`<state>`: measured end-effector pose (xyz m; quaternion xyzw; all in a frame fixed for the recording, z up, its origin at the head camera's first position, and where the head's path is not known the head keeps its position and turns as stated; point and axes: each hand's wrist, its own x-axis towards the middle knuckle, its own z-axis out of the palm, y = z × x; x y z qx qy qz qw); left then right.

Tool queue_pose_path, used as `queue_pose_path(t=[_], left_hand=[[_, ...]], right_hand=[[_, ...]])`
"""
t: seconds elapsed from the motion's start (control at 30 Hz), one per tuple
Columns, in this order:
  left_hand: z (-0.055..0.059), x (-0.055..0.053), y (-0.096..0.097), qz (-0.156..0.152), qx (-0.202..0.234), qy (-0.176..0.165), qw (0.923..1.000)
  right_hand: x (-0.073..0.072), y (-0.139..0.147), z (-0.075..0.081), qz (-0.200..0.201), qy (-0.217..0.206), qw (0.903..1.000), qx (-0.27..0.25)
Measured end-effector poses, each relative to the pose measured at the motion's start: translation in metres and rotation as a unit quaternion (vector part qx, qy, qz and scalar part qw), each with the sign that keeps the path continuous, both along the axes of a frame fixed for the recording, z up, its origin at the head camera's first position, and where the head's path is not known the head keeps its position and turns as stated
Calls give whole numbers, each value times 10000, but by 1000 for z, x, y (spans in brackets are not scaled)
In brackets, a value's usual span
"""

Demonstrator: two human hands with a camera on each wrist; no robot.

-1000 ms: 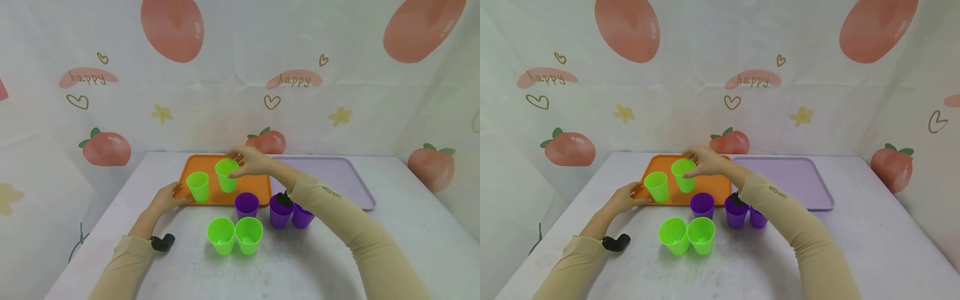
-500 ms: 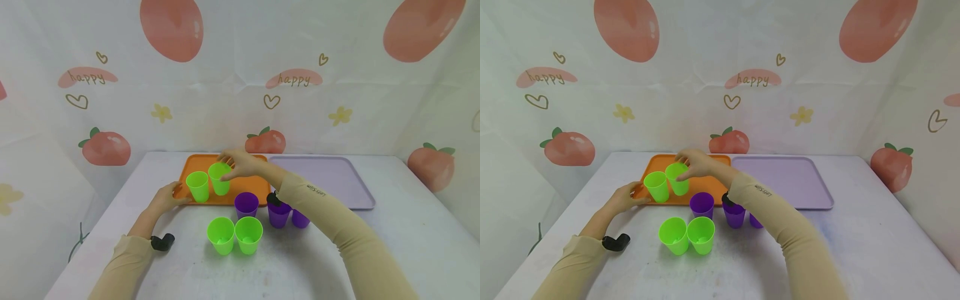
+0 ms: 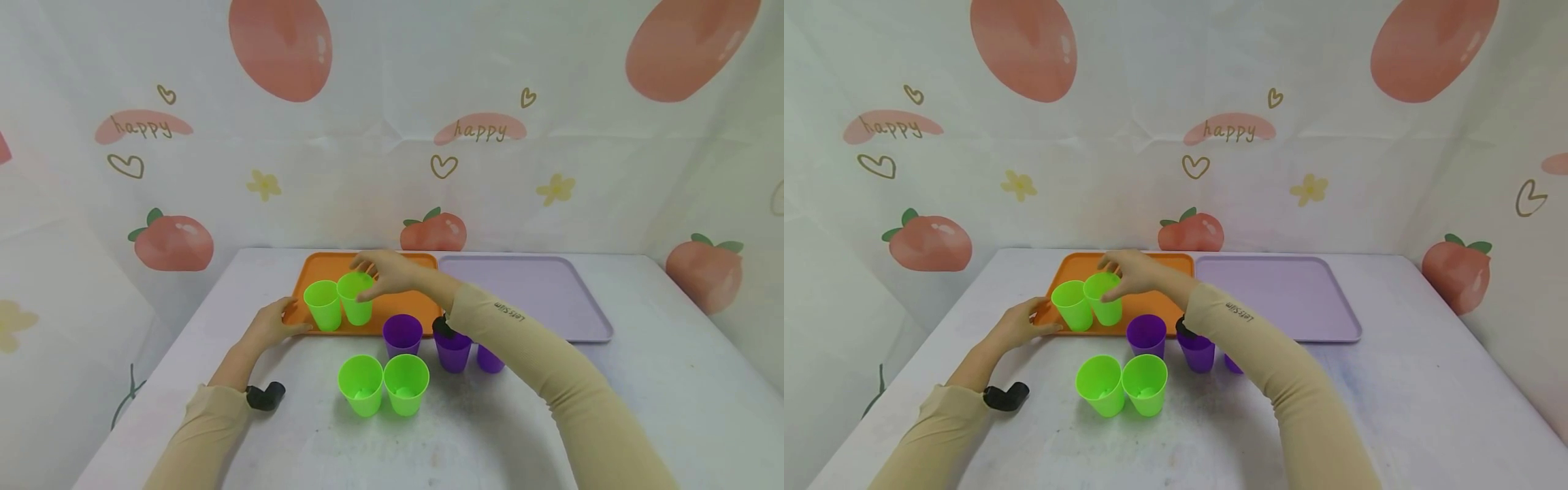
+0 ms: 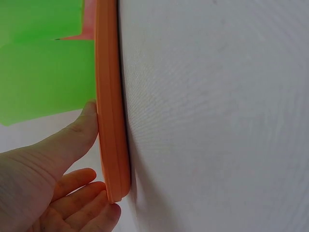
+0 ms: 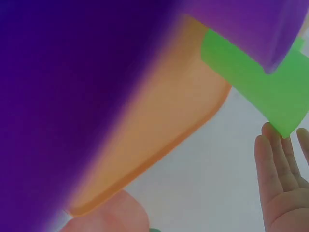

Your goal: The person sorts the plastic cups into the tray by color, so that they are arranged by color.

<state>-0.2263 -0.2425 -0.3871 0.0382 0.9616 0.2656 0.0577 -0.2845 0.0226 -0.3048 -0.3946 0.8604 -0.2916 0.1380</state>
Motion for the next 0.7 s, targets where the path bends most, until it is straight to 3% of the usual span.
queue_pose_path(t=[0.33, 0.53, 0.7], left_hand=[[1, 1, 1, 8, -13, -57, 10000], [2, 1, 1, -35, -57, 32, 10000], [2, 1, 2, -17, -39, 18, 10000]], right_hand=[[-3, -5, 12, 4, 305, 9991, 284], [-3, -8, 20, -76, 312, 9981, 524], [-5, -7, 18, -165, 247, 9965, 785]])
